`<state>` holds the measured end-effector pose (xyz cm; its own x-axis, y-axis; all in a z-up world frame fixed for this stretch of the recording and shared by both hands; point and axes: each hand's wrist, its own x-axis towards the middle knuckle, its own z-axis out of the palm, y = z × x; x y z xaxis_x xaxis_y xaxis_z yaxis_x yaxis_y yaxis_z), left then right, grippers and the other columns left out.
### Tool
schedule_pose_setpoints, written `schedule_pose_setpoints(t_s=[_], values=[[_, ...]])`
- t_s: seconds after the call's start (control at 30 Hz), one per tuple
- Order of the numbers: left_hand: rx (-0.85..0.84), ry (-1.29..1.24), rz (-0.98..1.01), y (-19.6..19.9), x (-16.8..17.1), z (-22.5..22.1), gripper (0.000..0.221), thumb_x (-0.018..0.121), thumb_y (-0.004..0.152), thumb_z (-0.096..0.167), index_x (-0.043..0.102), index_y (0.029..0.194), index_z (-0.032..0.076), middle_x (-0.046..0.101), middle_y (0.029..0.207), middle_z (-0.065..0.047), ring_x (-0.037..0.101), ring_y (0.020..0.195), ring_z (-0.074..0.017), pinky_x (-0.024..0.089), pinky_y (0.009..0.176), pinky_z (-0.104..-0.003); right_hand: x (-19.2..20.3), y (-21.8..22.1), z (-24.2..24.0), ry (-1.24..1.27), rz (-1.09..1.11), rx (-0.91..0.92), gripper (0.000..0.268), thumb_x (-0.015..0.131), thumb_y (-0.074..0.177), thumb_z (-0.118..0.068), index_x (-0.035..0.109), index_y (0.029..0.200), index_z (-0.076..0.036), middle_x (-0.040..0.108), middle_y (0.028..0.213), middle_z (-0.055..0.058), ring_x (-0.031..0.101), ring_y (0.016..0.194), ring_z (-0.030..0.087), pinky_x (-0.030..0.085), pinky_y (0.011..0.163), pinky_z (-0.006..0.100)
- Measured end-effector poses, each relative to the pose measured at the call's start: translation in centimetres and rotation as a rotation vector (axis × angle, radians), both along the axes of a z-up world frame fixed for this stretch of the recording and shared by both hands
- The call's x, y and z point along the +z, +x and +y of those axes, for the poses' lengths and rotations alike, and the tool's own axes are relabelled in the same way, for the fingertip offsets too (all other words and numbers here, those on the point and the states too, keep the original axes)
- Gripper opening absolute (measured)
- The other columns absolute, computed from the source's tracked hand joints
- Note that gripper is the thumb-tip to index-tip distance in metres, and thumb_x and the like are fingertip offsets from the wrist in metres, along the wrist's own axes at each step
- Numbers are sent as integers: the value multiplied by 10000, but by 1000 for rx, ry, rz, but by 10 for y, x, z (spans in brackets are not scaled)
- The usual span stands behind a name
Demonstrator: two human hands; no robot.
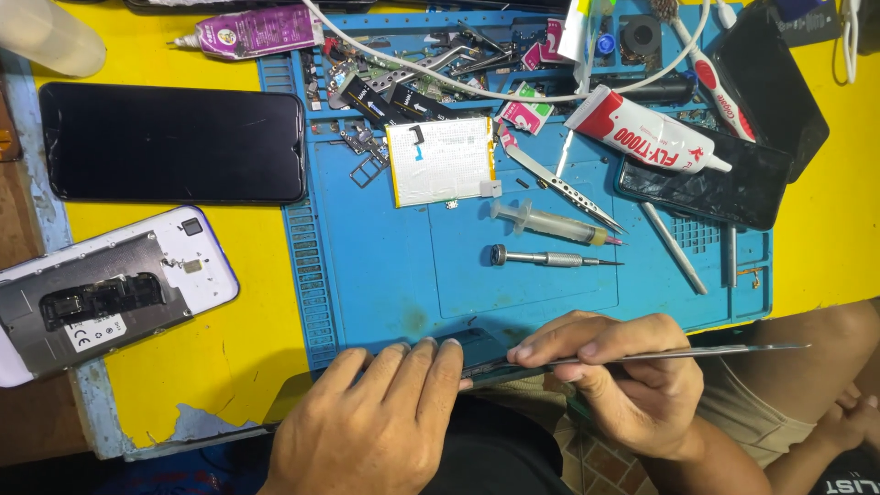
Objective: The person is disassembling a mobile phone to remove the motherboard assembly using a screwdriver and prying tools.
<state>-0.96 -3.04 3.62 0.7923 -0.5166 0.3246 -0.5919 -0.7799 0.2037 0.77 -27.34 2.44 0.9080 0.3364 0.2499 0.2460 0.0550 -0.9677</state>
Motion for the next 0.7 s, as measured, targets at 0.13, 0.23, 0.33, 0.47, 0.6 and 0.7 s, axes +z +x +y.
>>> schedule_pose_setpoints(t_s=[0.13, 0.23, 0.33, 0.47, 0.6, 0.7], values=[[0, -6, -31, 1, 0, 0, 235, 609, 1067, 285, 744, 1015, 100, 752, 892, -63, 680, 734, -158, 465, 574, -303, 3, 0, 0, -67, -45, 0, 176, 577, 997, -8, 495, 1124, -98, 753, 959, 190, 833, 908, 353, 759, 833, 459], [-6, -5, 14, 0, -1, 0, 257, 626, 1062, 320, 754, 1017, 101, 765, 891, -75, 697, 736, -166, 483, 566, -313, 2, 0, -1, -54, -20, -8, 195, 579, 998, -4, 509, 1137, -122, 753, 960, 179, 837, 905, 365, 758, 832, 462], [-4, -9, 21, 0, -1, 0, 256, 621, 1063, 318, 751, 1020, 102, 761, 891, -71, 696, 738, -164, 486, 571, -312, 2, -1, 0, -46, -25, -12, 196, 579, 1005, -13, 513, 1153, -122, 749, 964, 175, 829, 909, 356, 758, 837, 461], [-8, -18, 7, 0, -1, 0, 239, 625, 1058, 294, 754, 1016, 97, 766, 900, -84, 711, 760, -174, 497, 593, -314, 10, 6, 2, -74, -8, 32, 171, 573, 994, -7, 477, 1111, -87, 748, 937, 211, 839, 891, 347, 747, 831, 438], [-22, -11, 0, 0, -1, 1, 241, 610, 1065, 292, 747, 1014, 99, 759, 917, -77, 707, 781, -174, 507, 621, -313, 21, 14, 7, -46, 208, 29, 133, 596, 984, -39, 479, 1047, -49, 758, 901, 239, 824, 864, 336, 711, 805, 378], [-23, -14, -26, 3, 2, 1, 241, 591, 1075, 274, 737, 1003, 96, 751, 914, -69, 696, 776, -163, 501, 629, -300, 24, 21, 6, -65, 383, 45, 132, 615, 969, -26, 493, 1012, -50, 754, 889, 245, 825, 831, 314, 711, 757, 341]])
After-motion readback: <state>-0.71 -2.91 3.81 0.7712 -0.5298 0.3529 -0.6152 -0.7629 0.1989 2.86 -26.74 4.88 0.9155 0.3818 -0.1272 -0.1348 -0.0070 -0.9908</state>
